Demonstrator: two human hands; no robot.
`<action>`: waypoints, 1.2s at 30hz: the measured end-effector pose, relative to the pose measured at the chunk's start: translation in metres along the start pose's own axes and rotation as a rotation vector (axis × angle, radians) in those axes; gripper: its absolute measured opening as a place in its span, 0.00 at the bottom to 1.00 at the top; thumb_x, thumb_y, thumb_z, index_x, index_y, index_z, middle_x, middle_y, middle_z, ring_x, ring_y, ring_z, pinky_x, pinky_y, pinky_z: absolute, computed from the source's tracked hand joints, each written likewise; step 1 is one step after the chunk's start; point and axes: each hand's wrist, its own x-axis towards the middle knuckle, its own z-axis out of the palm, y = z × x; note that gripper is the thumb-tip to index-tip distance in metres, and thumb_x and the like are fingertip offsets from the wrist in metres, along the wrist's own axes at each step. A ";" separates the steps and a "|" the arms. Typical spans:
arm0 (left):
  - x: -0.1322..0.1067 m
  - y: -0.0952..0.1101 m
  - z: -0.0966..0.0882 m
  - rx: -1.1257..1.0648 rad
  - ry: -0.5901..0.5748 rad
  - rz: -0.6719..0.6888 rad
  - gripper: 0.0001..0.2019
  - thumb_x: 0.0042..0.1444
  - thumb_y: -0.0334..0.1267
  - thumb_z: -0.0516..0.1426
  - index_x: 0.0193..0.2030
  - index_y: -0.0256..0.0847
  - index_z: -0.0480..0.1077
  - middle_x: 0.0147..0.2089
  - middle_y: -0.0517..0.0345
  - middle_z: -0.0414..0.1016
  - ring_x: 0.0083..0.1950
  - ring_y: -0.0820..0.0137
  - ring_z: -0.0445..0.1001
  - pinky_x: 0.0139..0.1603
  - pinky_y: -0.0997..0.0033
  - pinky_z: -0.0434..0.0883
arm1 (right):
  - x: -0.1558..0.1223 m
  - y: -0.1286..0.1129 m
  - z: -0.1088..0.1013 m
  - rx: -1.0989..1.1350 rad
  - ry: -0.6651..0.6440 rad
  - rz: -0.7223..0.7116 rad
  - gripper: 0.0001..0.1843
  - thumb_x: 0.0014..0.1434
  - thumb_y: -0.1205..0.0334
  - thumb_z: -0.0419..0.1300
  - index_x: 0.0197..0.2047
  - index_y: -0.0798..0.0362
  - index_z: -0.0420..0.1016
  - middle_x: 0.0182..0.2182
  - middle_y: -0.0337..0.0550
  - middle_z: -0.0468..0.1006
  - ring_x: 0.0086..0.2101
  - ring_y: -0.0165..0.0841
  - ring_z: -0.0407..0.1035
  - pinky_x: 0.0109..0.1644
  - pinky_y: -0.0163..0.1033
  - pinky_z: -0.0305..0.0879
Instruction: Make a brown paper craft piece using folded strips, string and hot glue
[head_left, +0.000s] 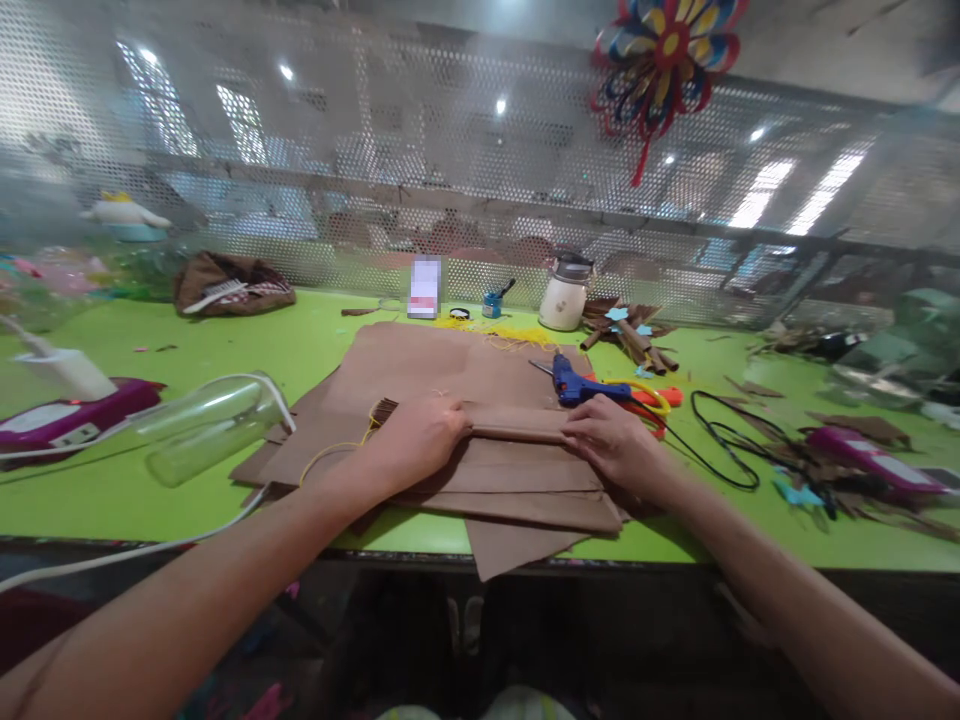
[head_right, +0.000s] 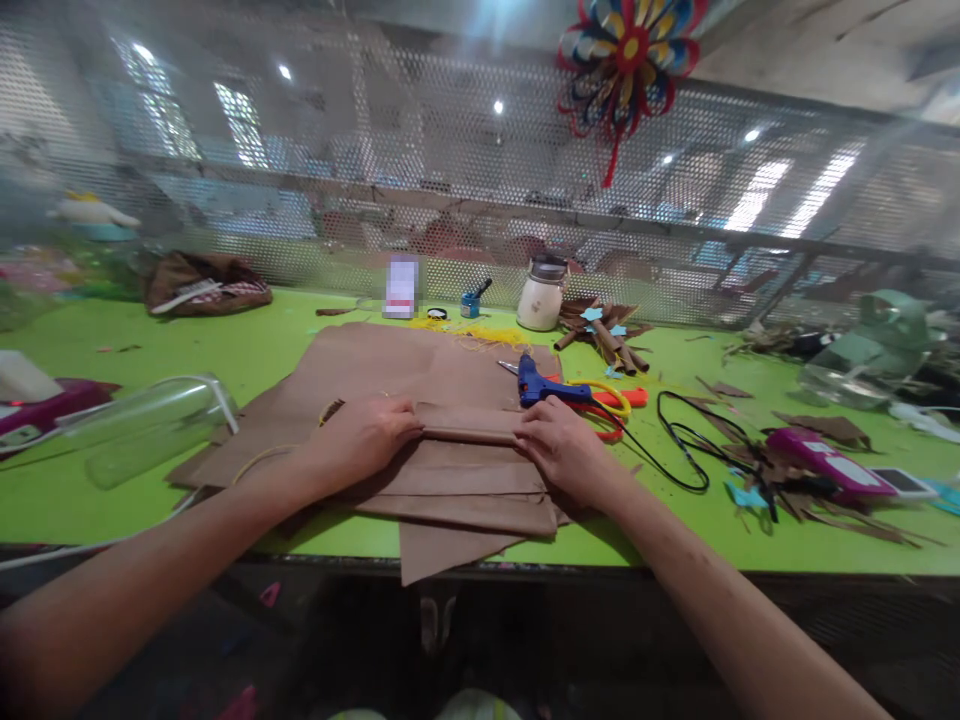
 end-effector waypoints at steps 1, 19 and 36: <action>0.000 0.000 0.000 -0.004 0.000 -0.001 0.12 0.58 0.31 0.48 0.29 0.37 0.71 0.32 0.52 0.70 0.32 0.69 0.67 0.35 0.69 0.65 | 0.000 0.000 -0.001 -0.023 -0.020 0.002 0.12 0.61 0.61 0.52 0.35 0.54 0.75 0.35 0.48 0.72 0.39 0.36 0.64 0.43 0.41 0.63; 0.016 -0.011 0.007 -0.066 0.036 0.006 0.10 0.58 0.32 0.49 0.31 0.37 0.71 0.32 0.53 0.68 0.33 0.69 0.66 0.35 0.70 0.63 | 0.027 -0.012 -0.006 -0.464 -0.248 -0.090 0.09 0.58 0.63 0.53 0.30 0.55 0.73 0.29 0.49 0.73 0.35 0.39 0.61 0.39 0.43 0.54; 0.016 -0.017 0.005 -0.160 0.011 0.055 0.10 0.58 0.37 0.51 0.34 0.37 0.73 0.34 0.53 0.71 0.37 0.69 0.68 0.39 0.69 0.64 | 0.040 -0.018 -0.002 -0.398 -0.337 -0.131 0.11 0.58 0.68 0.52 0.29 0.58 0.74 0.29 0.49 0.71 0.33 0.34 0.62 0.36 0.38 0.55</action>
